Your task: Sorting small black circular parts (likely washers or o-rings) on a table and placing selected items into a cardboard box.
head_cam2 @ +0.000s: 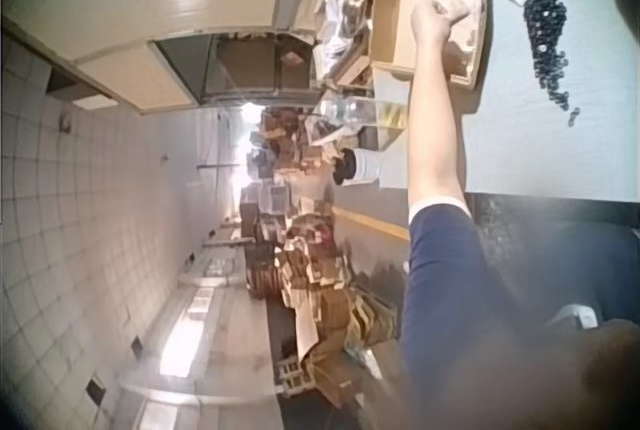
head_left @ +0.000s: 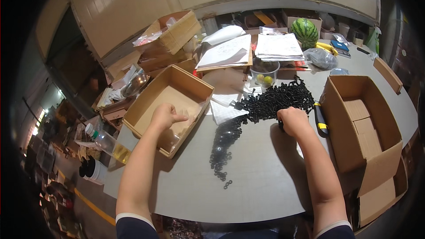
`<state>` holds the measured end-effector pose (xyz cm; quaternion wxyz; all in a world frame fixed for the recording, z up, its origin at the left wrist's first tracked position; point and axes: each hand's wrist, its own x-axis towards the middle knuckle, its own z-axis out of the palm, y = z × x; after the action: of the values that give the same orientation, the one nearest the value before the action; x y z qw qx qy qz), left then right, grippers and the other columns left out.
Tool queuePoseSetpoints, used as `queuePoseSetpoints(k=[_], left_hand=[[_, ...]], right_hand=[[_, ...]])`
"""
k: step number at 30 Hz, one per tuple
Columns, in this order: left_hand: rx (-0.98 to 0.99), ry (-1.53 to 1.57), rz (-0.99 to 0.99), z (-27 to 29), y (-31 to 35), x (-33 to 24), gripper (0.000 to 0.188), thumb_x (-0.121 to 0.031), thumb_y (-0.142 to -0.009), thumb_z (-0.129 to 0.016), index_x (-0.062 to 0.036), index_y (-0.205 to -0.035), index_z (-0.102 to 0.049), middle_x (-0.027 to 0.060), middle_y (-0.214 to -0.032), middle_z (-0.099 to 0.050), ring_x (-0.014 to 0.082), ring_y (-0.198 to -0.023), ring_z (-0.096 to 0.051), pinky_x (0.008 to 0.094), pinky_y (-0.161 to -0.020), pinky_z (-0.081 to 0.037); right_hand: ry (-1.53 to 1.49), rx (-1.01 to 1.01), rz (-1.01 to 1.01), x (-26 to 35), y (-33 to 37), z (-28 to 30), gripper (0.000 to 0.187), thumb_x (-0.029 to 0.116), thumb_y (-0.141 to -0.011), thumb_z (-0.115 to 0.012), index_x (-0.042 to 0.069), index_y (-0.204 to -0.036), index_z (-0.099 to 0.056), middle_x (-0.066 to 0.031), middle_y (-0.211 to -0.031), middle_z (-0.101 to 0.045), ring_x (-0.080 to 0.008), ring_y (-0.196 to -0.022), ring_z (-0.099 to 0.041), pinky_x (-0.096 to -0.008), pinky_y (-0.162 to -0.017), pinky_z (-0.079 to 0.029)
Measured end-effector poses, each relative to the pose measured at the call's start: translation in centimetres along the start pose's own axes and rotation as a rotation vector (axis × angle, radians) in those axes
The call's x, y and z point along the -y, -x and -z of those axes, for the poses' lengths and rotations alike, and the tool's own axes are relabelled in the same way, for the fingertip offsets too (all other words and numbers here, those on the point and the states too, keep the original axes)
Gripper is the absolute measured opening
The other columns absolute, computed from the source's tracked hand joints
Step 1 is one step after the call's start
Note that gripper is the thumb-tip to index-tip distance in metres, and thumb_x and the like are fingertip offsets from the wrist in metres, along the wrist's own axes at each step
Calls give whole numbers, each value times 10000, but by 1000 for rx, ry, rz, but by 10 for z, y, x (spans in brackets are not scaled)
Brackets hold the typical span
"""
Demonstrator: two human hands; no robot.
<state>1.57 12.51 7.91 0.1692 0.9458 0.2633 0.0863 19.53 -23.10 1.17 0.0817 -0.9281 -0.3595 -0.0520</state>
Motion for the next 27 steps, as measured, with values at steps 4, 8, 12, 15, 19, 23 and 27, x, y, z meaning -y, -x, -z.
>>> queuePoseSetpoints(k=[4, 8, 12, 15, 19, 23, 27], left_hand=[[-62, 19, 83, 5, 6, -7, 320, -186, -780, -747, -9, -599, -552, 48, -579, -563, 106, -542, -522, 279, -507, -414], [-79, 426, -31, 5, 21, -8, 213, -115, -808, -695, 7, -683, -573, 63, -697, -631, 108, -619, -573, 264, -601, -470], [-88, 603, -206, -13, 44, -34, 102, -46, -806, -654, -6, -759, -573, 90, -814, -663, 115, -715, -600, 260, -688, -494], [-133, 644, -275, -35, 71, -49, 129, -12, -812, -629, -13, -747, -517, 136, -916, -638, 124, -777, -594, 250, -679, -493], [24, 813, -57, -72, 91, -62, 77, -2, -841, -604, -2, -817, -531, 94, -840, -629, 109, -737, -596, 223, -650, -489], [45, 938, -68, -96, 100, -60, 103, -69, -886, -564, 26, -897, -602, 69, -804, -647, 102, -697, -598, 237, -640, -482], [-159, 659, -322, -85, 103, -58, 131, -99, -833, -629, 20, -871, -669, 103, -812, -663, 194, -714, -621, 282, -657, -475]], right_hand=[[70, 9, -12, 1, -3, -5, 142, 32, -765, -573, 100, -826, -681, -130, -847, -683, -299, -829, -673, -389, -698, -546], [97, -5, -5, 6, -5, -4, 132, 31, -756, -584, 94, -814, -684, -129, -841, -686, -291, -821, -678, -382, -686, -551], [167, 5, -59, 5, -2, -2, 98, 51, -759, -598, 87, -800, -680, -124, -829, -688, -284, -809, -683, -376, -675, -553], [181, -23, -64, 12, 1, 1, 74, 68, -764, -604, 83, -807, -661, -122, -816, -687, -284, -797, -685, -368, -664, -552], [213, -42, -104, 15, 3, -3, 67, 74, -769, -598, 82, -831, -623, -127, -793, -682, -292, -781, -684, -369, -655, -548], [155, -49, -140, 7, 4, -1, 95, 54, -775, -569, 93, -844, -621, -150, -819, -675, -319, -785, -674, -403, -679, -539], [-20, -56, -190, -7, -1, 9, 193, 46, -761, -558, 121, -913, -651, -162, -894, -665, -353, -850, -646, -433, -764, -512]])
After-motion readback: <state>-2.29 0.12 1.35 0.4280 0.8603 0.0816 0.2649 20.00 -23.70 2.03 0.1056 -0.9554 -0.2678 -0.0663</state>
